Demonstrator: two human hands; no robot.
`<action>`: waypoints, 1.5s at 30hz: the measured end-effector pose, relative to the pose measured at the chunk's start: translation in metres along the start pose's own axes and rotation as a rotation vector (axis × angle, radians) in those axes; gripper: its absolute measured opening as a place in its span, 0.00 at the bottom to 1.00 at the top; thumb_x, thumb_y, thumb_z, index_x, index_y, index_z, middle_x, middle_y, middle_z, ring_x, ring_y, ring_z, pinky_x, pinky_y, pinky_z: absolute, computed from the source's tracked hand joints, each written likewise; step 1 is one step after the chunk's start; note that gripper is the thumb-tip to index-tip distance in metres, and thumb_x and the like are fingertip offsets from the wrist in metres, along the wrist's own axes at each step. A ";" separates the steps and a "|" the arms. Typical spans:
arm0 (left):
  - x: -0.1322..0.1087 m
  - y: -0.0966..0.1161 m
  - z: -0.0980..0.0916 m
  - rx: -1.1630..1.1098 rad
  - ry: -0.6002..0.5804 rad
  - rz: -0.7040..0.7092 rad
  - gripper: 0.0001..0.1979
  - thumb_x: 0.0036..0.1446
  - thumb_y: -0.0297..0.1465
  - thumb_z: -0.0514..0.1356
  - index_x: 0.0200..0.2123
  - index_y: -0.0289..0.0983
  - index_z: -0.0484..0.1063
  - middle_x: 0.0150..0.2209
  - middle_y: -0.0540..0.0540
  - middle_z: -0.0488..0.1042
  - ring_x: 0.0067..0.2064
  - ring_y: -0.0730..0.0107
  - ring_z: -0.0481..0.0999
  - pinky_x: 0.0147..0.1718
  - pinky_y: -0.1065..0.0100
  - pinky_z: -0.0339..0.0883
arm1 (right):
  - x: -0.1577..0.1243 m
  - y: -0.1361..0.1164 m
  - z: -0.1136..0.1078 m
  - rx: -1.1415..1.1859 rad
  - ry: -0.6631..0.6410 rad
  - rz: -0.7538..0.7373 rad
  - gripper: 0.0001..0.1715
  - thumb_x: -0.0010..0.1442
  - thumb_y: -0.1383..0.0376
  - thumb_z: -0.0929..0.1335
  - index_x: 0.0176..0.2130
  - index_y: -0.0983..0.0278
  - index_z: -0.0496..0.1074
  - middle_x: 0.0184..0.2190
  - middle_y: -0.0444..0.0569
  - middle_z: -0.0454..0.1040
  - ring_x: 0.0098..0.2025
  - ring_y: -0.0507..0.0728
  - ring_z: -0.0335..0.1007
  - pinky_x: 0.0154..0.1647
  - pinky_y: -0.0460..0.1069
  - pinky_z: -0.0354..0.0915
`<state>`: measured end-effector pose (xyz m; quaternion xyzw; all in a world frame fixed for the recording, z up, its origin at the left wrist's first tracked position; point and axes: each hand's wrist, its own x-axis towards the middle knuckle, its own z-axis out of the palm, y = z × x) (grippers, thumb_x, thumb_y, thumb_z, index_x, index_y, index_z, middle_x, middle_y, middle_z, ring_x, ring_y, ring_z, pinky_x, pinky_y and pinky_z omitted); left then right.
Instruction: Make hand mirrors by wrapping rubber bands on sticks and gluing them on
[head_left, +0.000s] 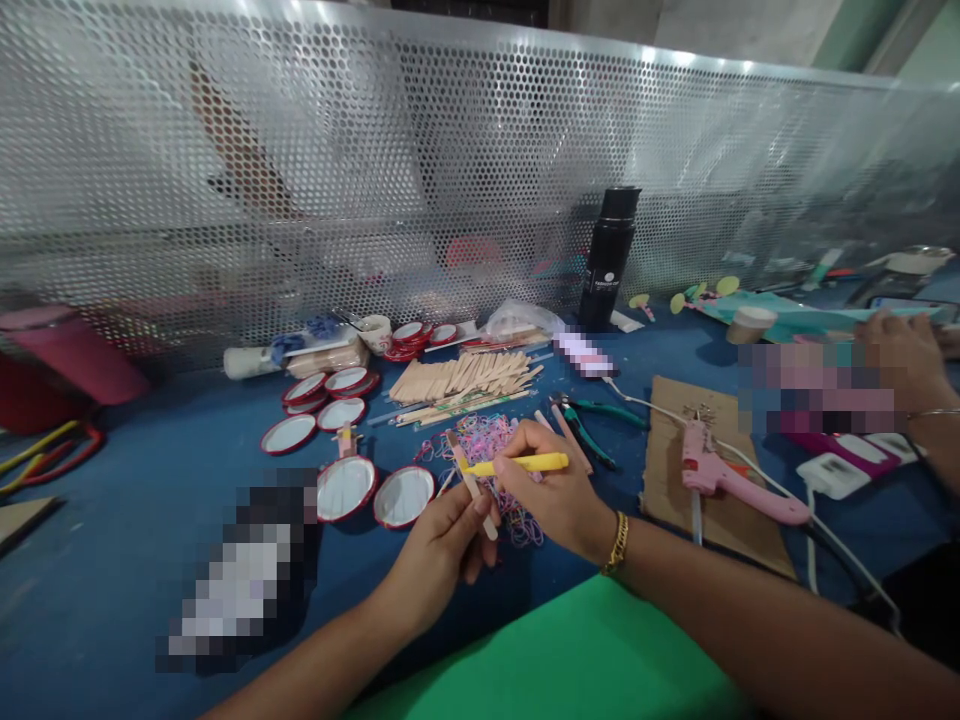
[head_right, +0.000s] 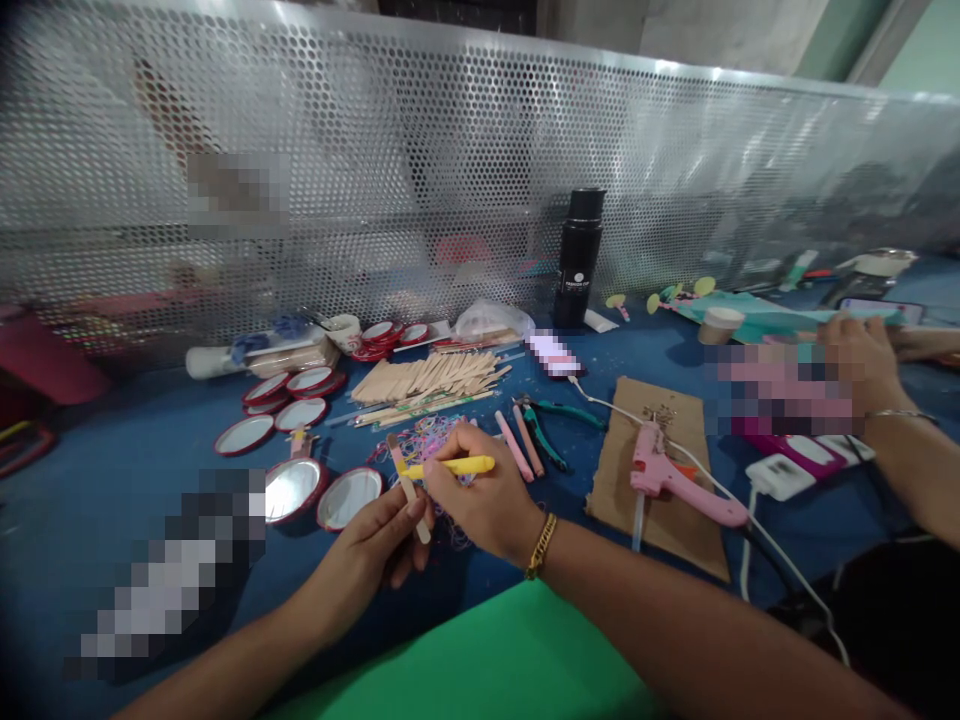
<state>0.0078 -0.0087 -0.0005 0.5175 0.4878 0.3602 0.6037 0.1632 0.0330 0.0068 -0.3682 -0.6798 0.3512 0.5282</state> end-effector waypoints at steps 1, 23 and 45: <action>0.001 0.000 0.000 -0.001 0.002 0.001 0.23 0.54 0.52 0.58 0.29 0.36 0.66 0.18 0.53 0.69 0.15 0.81 0.60 0.15 0.76 0.49 | 0.000 0.000 0.000 -0.002 -0.005 -0.001 0.09 0.57 0.68 0.65 0.25 0.62 0.64 0.23 0.41 0.67 0.27 0.51 0.64 0.30 0.46 0.61; 0.000 0.001 0.001 0.018 0.024 0.001 0.22 0.55 0.51 0.57 0.28 0.36 0.67 0.18 0.53 0.69 0.16 0.80 0.61 0.15 0.75 0.48 | 0.001 -0.001 -0.002 0.000 0.014 0.006 0.09 0.57 0.68 0.66 0.26 0.62 0.65 0.23 0.40 0.66 0.26 0.50 0.62 0.29 0.46 0.61; -0.001 0.003 0.002 -0.012 0.030 0.000 0.21 0.55 0.49 0.59 0.28 0.36 0.67 0.18 0.52 0.70 0.16 0.80 0.61 0.15 0.75 0.48 | 0.001 -0.002 -0.001 0.027 0.019 0.027 0.08 0.58 0.66 0.66 0.27 0.62 0.65 0.23 0.41 0.67 0.26 0.50 0.63 0.28 0.46 0.63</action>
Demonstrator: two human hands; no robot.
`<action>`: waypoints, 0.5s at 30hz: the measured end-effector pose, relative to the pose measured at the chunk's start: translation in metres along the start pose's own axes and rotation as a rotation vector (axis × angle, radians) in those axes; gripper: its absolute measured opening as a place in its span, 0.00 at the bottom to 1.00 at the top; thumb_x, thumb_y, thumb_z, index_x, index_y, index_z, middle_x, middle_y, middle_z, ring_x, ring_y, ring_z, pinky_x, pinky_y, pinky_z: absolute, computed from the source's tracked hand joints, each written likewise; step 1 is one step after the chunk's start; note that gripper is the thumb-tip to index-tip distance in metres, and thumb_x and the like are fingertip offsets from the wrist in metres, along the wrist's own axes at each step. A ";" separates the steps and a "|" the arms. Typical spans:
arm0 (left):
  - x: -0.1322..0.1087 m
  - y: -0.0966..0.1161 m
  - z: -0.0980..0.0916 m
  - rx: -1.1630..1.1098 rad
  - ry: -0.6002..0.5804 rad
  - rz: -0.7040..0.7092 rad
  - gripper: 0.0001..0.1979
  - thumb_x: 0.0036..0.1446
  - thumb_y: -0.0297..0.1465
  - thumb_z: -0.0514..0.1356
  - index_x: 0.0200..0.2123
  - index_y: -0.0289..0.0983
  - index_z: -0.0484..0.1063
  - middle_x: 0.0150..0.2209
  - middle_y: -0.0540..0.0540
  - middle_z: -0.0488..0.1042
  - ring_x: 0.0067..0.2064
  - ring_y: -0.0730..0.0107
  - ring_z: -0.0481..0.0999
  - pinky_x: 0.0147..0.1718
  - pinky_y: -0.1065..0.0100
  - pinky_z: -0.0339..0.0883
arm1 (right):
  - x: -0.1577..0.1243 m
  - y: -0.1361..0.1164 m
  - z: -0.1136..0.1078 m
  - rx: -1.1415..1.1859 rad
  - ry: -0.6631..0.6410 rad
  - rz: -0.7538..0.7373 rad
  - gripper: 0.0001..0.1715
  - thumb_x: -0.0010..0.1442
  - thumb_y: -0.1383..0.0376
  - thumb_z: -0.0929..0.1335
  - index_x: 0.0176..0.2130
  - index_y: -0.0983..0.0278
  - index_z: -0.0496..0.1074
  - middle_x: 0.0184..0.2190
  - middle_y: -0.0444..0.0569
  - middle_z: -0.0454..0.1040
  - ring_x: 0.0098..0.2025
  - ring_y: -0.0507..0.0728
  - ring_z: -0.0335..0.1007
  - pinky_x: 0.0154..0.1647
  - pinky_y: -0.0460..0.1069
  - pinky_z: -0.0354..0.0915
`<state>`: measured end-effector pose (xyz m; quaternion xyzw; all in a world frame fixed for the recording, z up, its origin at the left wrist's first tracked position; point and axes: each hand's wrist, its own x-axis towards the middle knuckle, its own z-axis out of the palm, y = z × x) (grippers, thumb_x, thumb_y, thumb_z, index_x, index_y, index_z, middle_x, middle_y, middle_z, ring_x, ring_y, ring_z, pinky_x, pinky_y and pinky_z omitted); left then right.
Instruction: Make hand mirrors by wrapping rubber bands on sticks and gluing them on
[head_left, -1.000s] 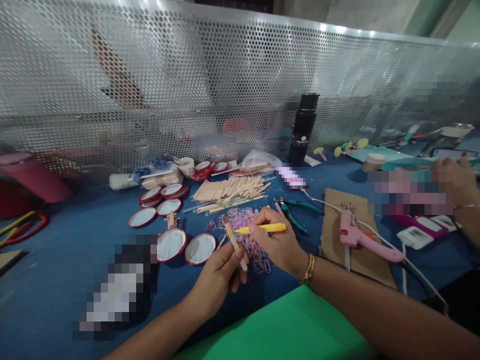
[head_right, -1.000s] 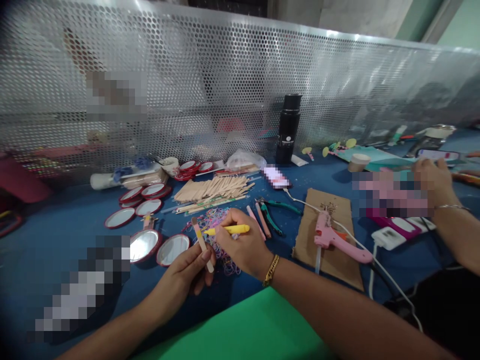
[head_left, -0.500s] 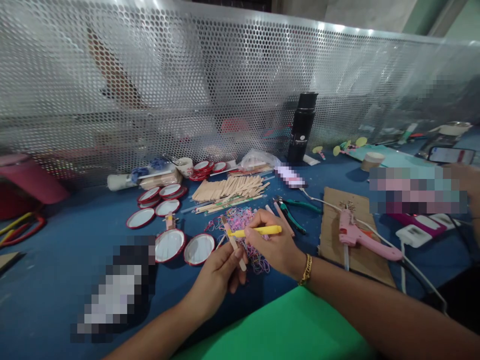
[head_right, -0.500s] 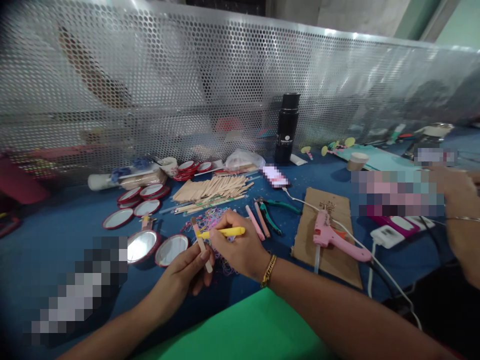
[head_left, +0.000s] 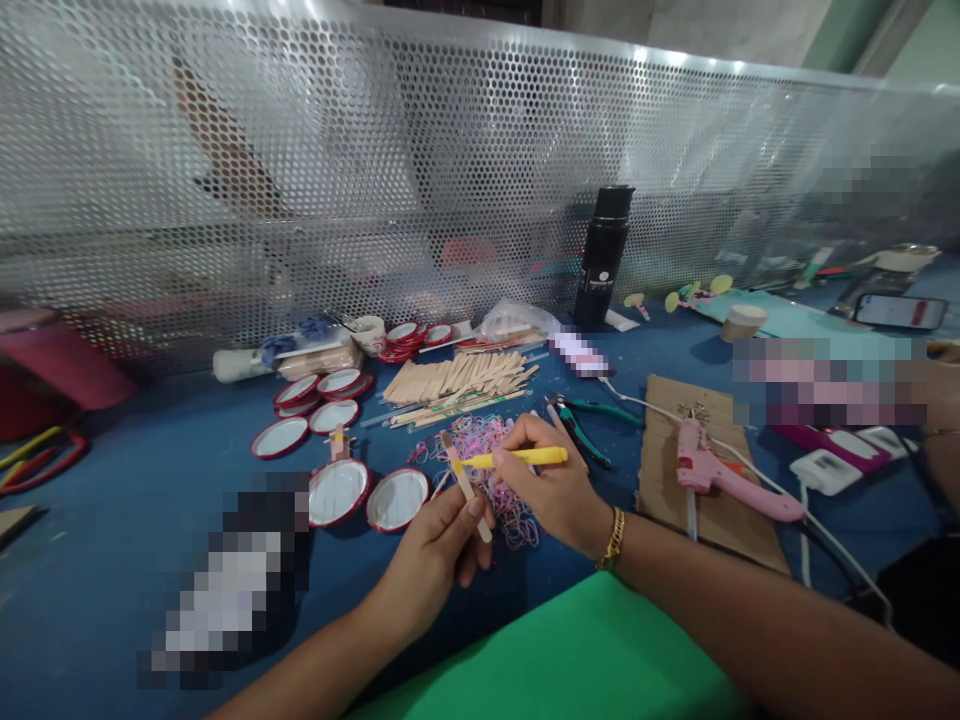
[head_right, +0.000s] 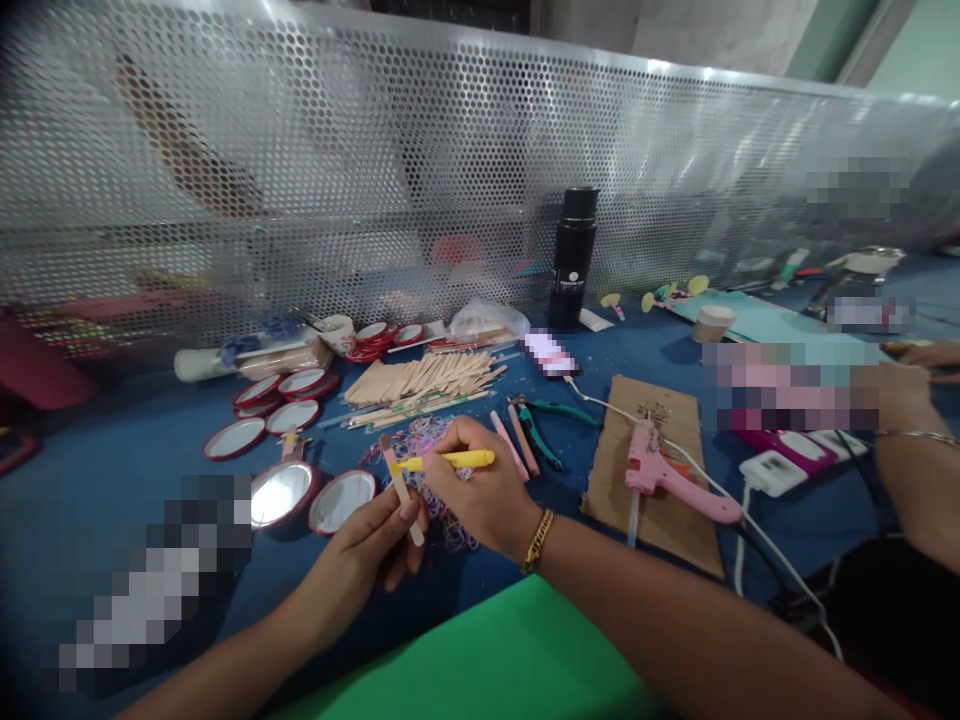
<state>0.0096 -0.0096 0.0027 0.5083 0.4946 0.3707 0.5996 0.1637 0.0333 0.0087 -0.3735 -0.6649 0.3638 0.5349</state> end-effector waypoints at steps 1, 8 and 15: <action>0.000 0.000 0.000 0.006 0.001 -0.004 0.21 0.55 0.49 0.59 0.28 0.36 0.67 0.18 0.52 0.70 0.16 0.80 0.61 0.16 0.75 0.48 | 0.000 0.000 0.000 0.018 -0.014 0.003 0.08 0.58 0.66 0.66 0.27 0.62 0.65 0.23 0.41 0.67 0.26 0.50 0.64 0.28 0.46 0.62; 0.001 -0.003 -0.002 0.032 0.000 0.010 0.21 0.56 0.49 0.58 0.28 0.36 0.67 0.18 0.53 0.69 0.16 0.80 0.61 0.16 0.76 0.49 | 0.000 0.000 0.000 0.001 0.007 0.003 0.08 0.57 0.67 0.66 0.27 0.62 0.66 0.23 0.41 0.67 0.26 0.50 0.63 0.28 0.46 0.62; 0.002 -0.004 -0.002 0.031 -0.005 0.014 0.21 0.56 0.49 0.58 0.28 0.36 0.67 0.18 0.52 0.69 0.15 0.80 0.61 0.15 0.75 0.48 | 0.001 -0.002 0.000 -0.009 -0.010 -0.012 0.07 0.57 0.67 0.66 0.27 0.62 0.66 0.24 0.41 0.67 0.26 0.50 0.63 0.28 0.46 0.62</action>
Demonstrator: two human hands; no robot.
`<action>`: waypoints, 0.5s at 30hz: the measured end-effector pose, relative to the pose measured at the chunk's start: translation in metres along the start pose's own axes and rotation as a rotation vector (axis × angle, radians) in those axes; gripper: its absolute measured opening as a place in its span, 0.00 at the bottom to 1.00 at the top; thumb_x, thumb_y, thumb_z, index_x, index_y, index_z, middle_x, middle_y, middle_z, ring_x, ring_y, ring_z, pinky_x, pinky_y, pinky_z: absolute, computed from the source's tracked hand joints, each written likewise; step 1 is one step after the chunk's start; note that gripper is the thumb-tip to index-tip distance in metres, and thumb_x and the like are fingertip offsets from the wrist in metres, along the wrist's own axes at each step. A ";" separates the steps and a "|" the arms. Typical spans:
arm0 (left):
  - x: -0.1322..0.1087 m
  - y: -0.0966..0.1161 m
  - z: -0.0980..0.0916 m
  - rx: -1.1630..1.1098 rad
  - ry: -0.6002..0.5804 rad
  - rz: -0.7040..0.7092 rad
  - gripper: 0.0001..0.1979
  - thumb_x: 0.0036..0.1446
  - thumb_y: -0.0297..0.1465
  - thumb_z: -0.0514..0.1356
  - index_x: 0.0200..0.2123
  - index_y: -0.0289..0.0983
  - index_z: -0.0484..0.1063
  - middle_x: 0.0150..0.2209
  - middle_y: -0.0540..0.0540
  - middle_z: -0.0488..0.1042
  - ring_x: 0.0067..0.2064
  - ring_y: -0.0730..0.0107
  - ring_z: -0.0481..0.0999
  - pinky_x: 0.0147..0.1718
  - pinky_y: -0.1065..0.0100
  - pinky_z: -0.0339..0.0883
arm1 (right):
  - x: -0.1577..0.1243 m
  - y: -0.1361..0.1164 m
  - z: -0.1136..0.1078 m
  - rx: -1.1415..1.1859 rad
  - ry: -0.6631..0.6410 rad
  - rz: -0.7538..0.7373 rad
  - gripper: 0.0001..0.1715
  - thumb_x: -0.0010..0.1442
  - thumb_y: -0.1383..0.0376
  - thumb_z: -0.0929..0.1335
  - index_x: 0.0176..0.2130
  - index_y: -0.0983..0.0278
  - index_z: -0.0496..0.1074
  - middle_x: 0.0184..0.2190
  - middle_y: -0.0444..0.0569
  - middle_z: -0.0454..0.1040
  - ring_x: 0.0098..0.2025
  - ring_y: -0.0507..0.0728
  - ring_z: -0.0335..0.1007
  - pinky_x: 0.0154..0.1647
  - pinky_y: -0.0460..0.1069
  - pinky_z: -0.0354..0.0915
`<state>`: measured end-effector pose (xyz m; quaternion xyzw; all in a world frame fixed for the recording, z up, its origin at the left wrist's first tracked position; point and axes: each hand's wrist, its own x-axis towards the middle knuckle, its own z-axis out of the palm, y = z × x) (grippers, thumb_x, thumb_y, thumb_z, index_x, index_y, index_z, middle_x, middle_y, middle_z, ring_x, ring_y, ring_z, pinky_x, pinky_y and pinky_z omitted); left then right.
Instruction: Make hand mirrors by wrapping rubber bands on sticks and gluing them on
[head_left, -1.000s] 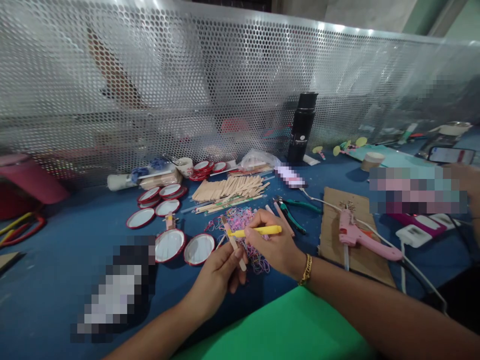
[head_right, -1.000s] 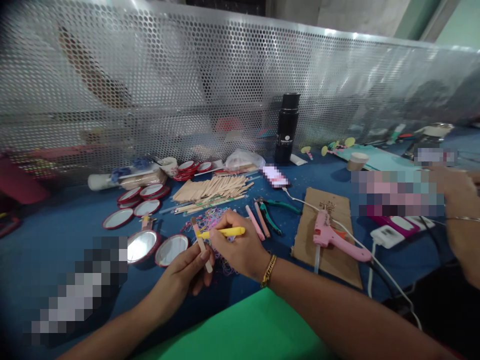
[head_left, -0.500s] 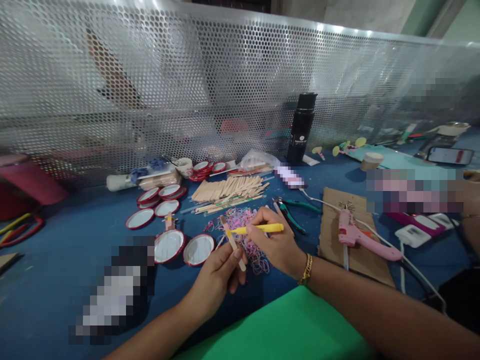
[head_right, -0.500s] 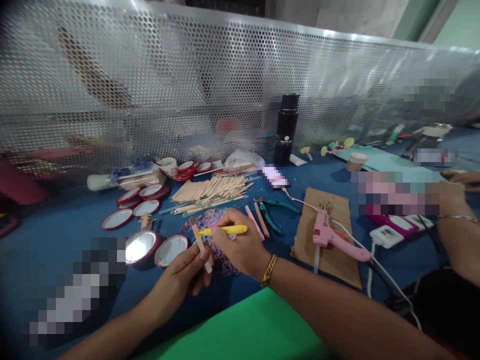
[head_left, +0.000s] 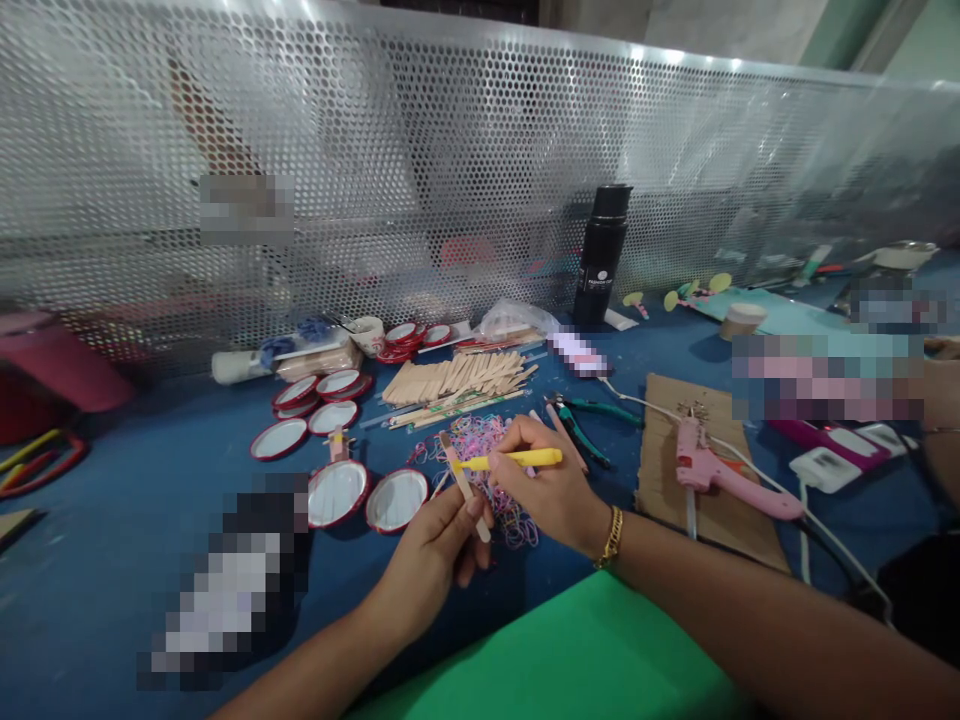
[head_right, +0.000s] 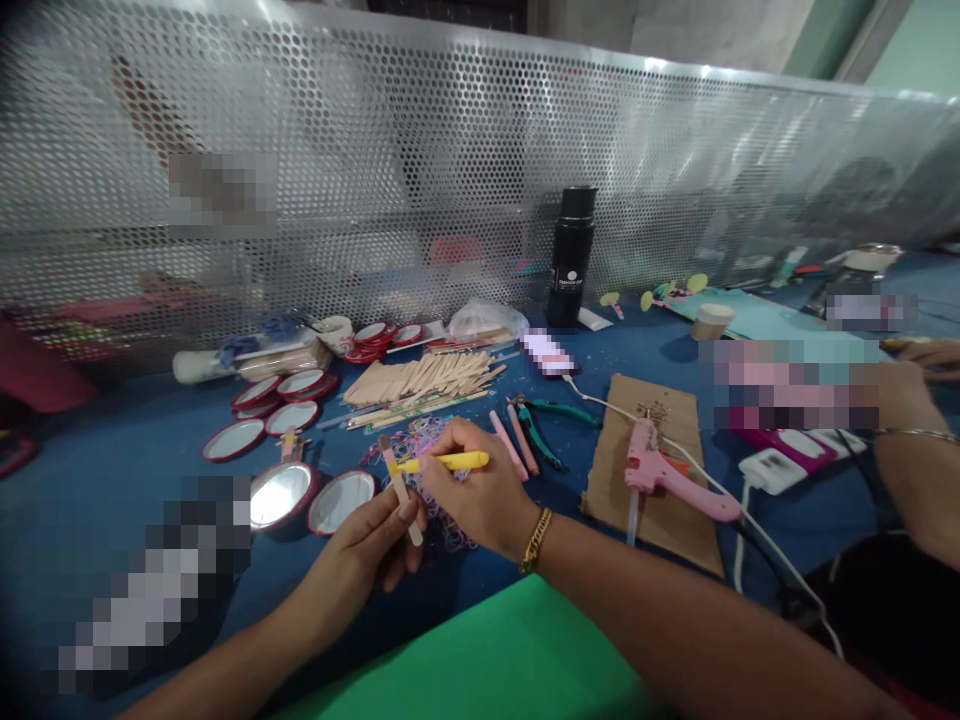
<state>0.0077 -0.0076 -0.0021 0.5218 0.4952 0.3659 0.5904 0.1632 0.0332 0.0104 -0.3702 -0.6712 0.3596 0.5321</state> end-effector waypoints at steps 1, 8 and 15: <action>-0.001 0.000 0.000 0.000 0.001 0.003 0.21 0.56 0.49 0.58 0.28 0.36 0.67 0.18 0.52 0.69 0.16 0.80 0.61 0.15 0.75 0.49 | 0.000 0.000 0.000 -0.023 0.017 -0.008 0.08 0.57 0.67 0.66 0.26 0.62 0.66 0.23 0.41 0.67 0.26 0.50 0.63 0.28 0.46 0.62; -0.003 0.003 0.001 0.006 0.005 -0.011 0.21 0.55 0.49 0.58 0.28 0.36 0.67 0.18 0.52 0.69 0.16 0.79 0.61 0.16 0.75 0.49 | -0.001 0.001 0.000 0.028 -0.021 0.001 0.07 0.58 0.66 0.66 0.28 0.62 0.66 0.24 0.41 0.67 0.26 0.50 0.64 0.28 0.46 0.62; -0.002 0.003 0.001 -0.001 -0.001 -0.010 0.21 0.55 0.50 0.58 0.28 0.36 0.67 0.18 0.53 0.69 0.16 0.80 0.61 0.15 0.75 0.48 | 0.000 0.001 0.000 -0.011 0.008 -0.021 0.08 0.58 0.66 0.66 0.27 0.62 0.66 0.24 0.41 0.67 0.27 0.51 0.64 0.29 0.46 0.62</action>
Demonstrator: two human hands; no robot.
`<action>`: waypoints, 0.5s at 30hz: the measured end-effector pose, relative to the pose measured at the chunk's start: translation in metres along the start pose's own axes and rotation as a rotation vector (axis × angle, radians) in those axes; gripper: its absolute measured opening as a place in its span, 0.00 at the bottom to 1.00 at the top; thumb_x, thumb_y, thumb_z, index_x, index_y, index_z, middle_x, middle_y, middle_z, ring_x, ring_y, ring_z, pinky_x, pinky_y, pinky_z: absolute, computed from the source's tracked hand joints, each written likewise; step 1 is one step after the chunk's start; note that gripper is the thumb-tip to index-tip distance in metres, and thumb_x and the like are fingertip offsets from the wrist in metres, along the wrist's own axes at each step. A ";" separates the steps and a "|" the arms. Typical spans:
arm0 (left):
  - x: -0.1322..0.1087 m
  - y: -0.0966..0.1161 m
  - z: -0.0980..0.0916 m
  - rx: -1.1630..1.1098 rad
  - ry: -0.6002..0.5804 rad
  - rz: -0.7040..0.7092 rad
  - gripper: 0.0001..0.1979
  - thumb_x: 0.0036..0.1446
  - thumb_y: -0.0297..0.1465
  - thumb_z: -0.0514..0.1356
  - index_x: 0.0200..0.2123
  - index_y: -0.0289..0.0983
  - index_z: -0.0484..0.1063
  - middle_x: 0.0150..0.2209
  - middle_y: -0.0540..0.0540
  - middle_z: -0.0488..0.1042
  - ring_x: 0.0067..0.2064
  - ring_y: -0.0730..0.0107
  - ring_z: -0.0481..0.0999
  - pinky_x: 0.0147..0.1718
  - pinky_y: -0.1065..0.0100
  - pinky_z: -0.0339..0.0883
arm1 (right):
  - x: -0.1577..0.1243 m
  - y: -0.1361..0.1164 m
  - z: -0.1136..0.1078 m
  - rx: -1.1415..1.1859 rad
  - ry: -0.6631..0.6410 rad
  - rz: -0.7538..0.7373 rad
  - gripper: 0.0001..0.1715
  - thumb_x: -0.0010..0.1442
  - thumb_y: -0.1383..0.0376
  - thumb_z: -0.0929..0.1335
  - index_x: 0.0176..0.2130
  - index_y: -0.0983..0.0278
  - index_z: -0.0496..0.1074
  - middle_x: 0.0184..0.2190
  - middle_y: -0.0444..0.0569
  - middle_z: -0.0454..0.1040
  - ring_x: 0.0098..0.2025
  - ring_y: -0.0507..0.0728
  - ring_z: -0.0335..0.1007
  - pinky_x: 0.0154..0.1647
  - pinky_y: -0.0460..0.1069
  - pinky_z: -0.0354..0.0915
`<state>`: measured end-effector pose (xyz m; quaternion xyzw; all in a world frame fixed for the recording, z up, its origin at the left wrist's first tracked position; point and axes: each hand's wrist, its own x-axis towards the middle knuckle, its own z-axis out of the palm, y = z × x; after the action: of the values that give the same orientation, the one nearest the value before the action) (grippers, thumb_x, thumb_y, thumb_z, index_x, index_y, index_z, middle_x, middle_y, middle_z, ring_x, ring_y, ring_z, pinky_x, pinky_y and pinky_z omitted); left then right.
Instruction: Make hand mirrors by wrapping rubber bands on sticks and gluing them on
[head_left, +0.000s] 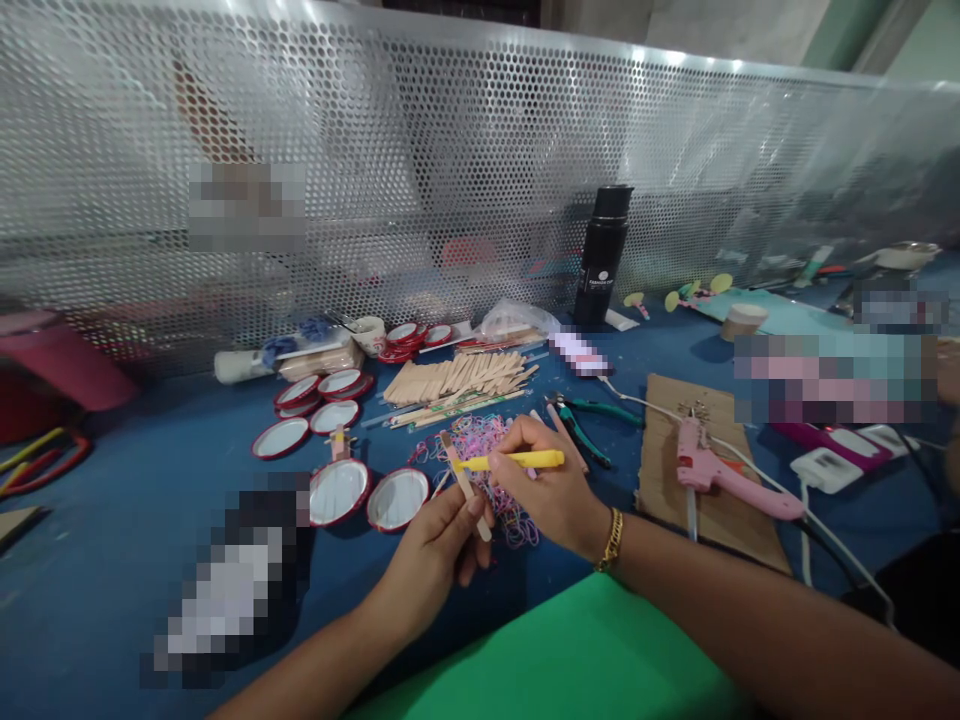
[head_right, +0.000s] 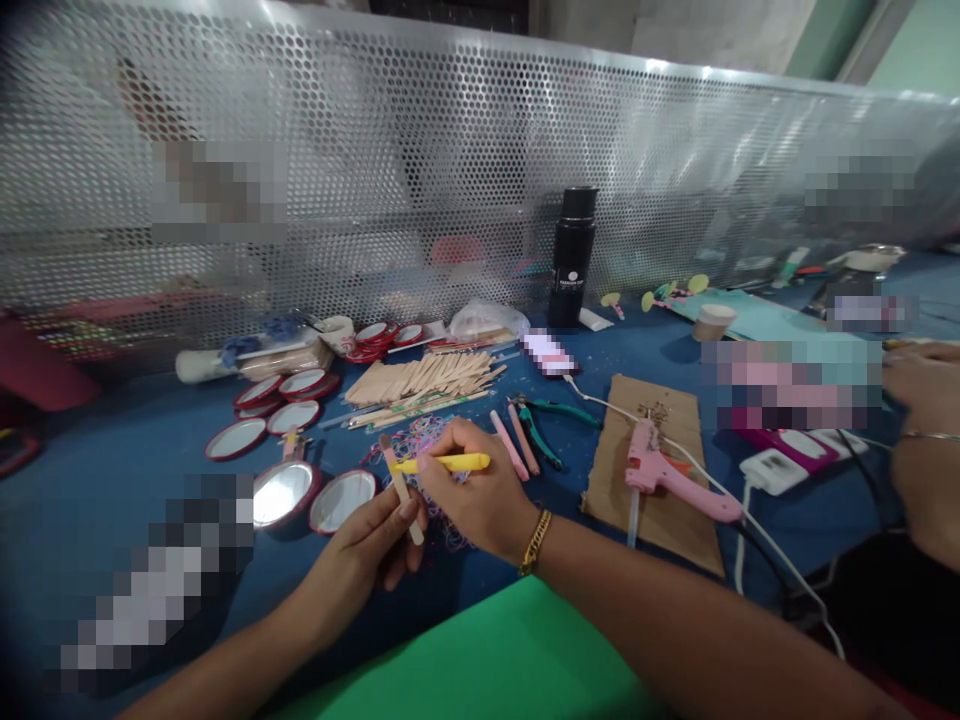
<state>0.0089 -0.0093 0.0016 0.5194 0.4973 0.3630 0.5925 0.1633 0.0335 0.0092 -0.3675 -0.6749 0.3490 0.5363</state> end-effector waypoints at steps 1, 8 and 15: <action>0.000 0.000 0.000 -0.002 0.003 -0.004 0.21 0.55 0.50 0.58 0.28 0.36 0.67 0.18 0.53 0.69 0.16 0.80 0.61 0.15 0.75 0.48 | 0.000 0.000 0.000 0.004 -0.009 0.001 0.08 0.57 0.66 0.67 0.27 0.62 0.65 0.23 0.41 0.66 0.26 0.51 0.63 0.29 0.46 0.61; -0.001 0.000 0.000 -0.017 0.013 0.009 0.21 0.56 0.49 0.58 0.28 0.36 0.67 0.18 0.52 0.70 0.16 0.79 0.62 0.15 0.75 0.48 | 0.000 0.000 0.000 -0.023 0.008 0.003 0.08 0.58 0.67 0.66 0.26 0.62 0.65 0.24 0.41 0.67 0.27 0.51 0.64 0.30 0.46 0.62; 0.000 -0.002 -0.001 -0.006 0.016 0.008 0.20 0.56 0.49 0.58 0.28 0.36 0.67 0.18 0.53 0.69 0.15 0.80 0.61 0.15 0.76 0.49 | 0.000 0.002 0.000 -0.014 0.003 0.003 0.08 0.58 0.66 0.66 0.26 0.62 0.65 0.23 0.40 0.66 0.26 0.50 0.63 0.28 0.45 0.62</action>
<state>0.0075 -0.0099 -0.0007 0.5170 0.4989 0.3708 0.5885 0.1631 0.0347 0.0073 -0.3726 -0.6761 0.3446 0.5341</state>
